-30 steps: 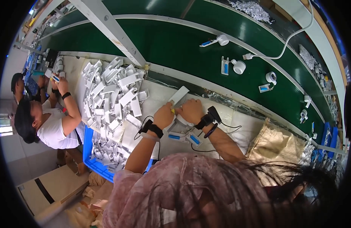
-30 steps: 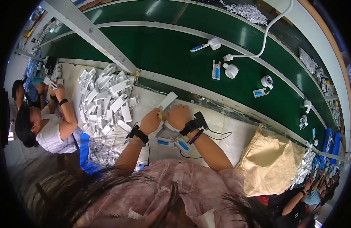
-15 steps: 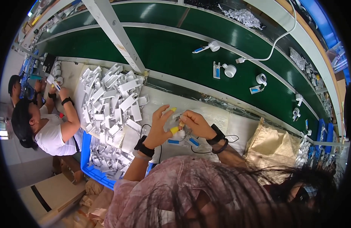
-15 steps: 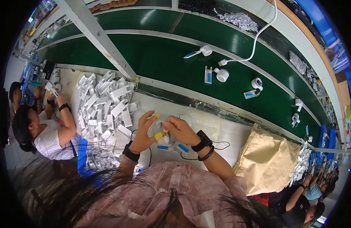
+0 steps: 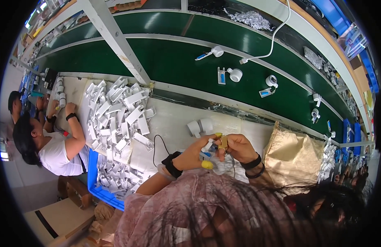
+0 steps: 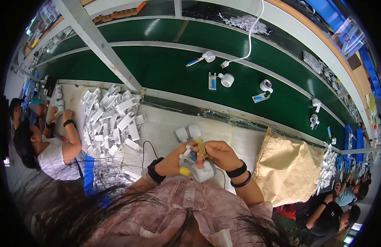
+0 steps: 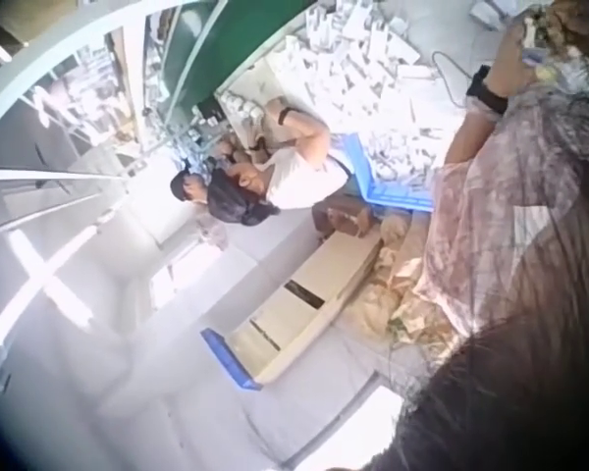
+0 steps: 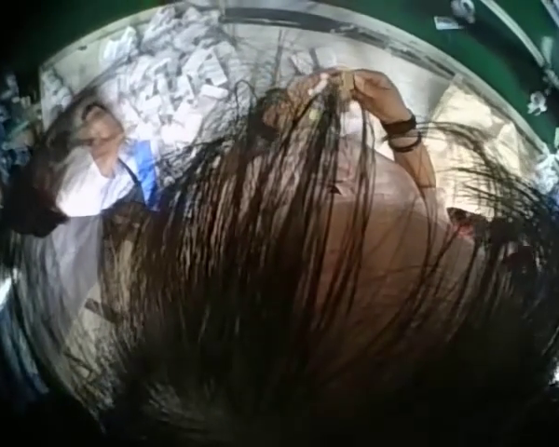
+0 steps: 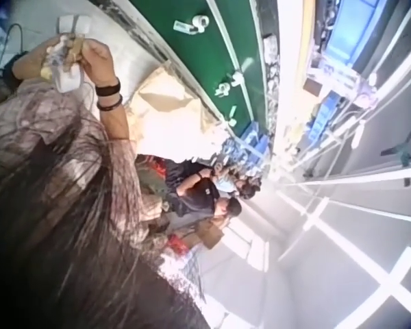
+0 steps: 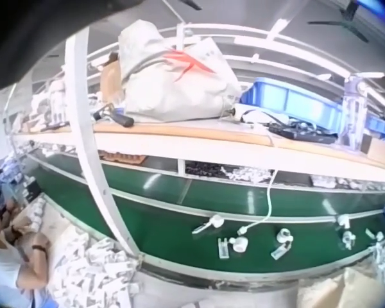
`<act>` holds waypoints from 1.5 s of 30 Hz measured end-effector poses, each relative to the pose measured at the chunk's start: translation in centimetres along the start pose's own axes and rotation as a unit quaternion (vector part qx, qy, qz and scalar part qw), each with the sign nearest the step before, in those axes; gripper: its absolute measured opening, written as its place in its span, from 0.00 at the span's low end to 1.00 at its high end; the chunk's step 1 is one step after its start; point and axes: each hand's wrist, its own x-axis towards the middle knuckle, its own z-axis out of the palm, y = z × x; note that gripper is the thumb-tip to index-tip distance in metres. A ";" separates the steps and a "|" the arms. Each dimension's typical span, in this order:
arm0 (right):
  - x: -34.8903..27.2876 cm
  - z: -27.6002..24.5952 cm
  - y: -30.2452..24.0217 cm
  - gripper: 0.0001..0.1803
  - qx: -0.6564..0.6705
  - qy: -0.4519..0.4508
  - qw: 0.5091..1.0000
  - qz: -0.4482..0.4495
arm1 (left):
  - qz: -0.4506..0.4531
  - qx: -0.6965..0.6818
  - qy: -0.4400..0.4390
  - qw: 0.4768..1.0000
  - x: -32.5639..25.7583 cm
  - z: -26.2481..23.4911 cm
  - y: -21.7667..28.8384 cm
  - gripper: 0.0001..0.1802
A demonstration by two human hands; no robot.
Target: The person picks up a white plastic housing and a battery pack, fits the battery pack into the housing, and connects the wires by hand. They then place the assembled unit onto the green conveyor belt and reach into a blue bin to retrieve another housing.
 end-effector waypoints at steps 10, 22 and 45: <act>-1.2 0.4 -1.6 0.06 -0.234 -0.043 0.962 0.134 | -0.121 -0.003 0.146 0.982 1.2 0.8 1.6 0.18; -1.0 1.6 2.9 0.10 -0.494 0.347 0.765 -0.224 | -0.147 -0.145 0.200 0.958 1.5 2.1 -1.1 0.15; -0.5 0.7 4.2 0.13 -0.589 0.268 0.672 -0.361 | -0.121 0.023 0.106 0.987 1.3 2.5 1.4 0.22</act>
